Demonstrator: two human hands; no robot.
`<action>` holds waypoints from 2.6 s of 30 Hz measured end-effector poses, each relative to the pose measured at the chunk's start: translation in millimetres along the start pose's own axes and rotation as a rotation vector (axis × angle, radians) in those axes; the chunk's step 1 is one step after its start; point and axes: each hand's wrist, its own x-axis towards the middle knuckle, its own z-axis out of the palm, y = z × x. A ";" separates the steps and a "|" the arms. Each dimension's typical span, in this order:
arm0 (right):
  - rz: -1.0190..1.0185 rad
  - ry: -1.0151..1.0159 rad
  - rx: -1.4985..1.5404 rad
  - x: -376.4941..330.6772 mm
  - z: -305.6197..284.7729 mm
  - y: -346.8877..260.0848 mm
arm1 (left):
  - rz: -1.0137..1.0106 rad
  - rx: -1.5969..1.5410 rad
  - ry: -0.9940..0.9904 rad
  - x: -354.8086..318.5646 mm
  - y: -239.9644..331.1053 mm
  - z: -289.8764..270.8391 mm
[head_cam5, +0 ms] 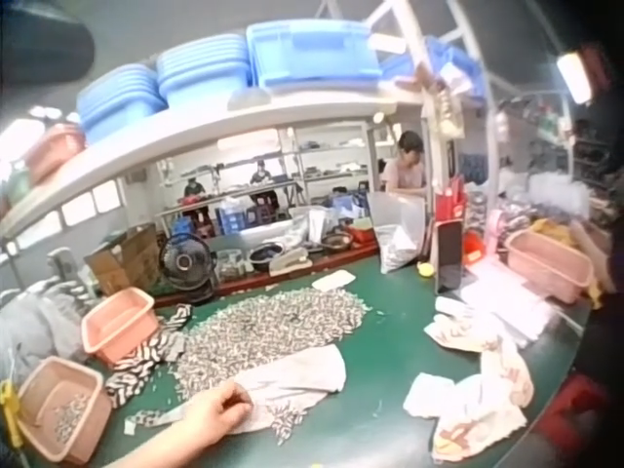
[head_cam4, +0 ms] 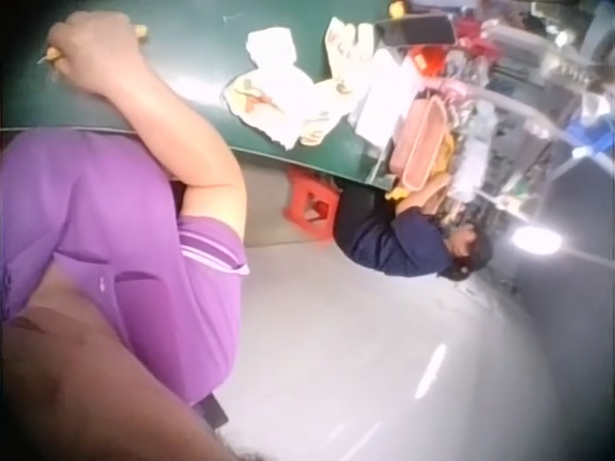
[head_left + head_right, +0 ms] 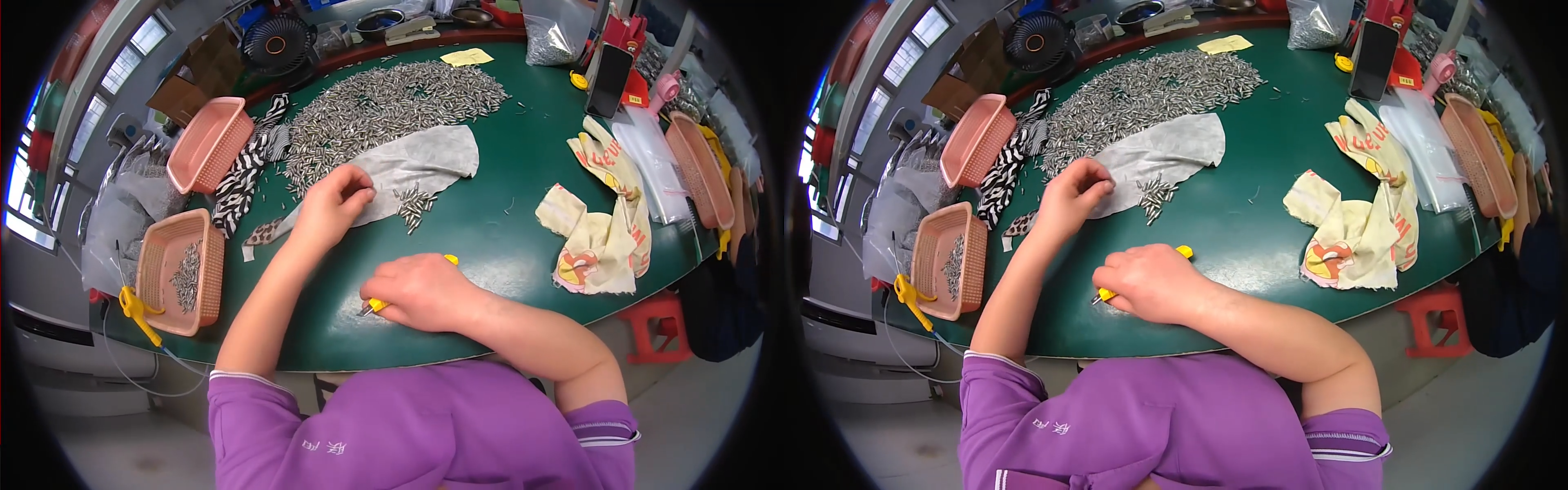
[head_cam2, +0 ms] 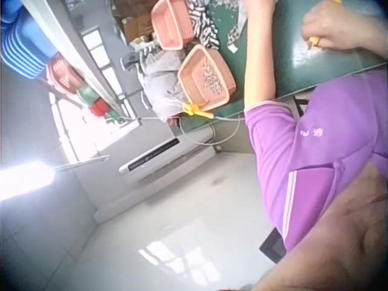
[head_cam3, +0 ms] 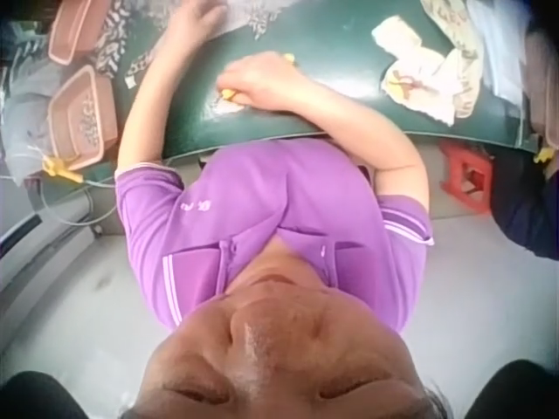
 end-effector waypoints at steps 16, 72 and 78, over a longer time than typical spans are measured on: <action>0.054 0.264 0.085 11.8 -5.1 -8.9 | 0.084 -0.534 0.144 -140.2 19.6 9.5; 0.230 0.177 0.070 2.9 1.7 -56.4 | 0.015 -0.804 0.020 -163.3 -1.8 -1.6; 0.193 0.187 0.039 3.0 4.7 -53.9 | 0.074 -0.699 0.023 -161.5 -3.9 -1.0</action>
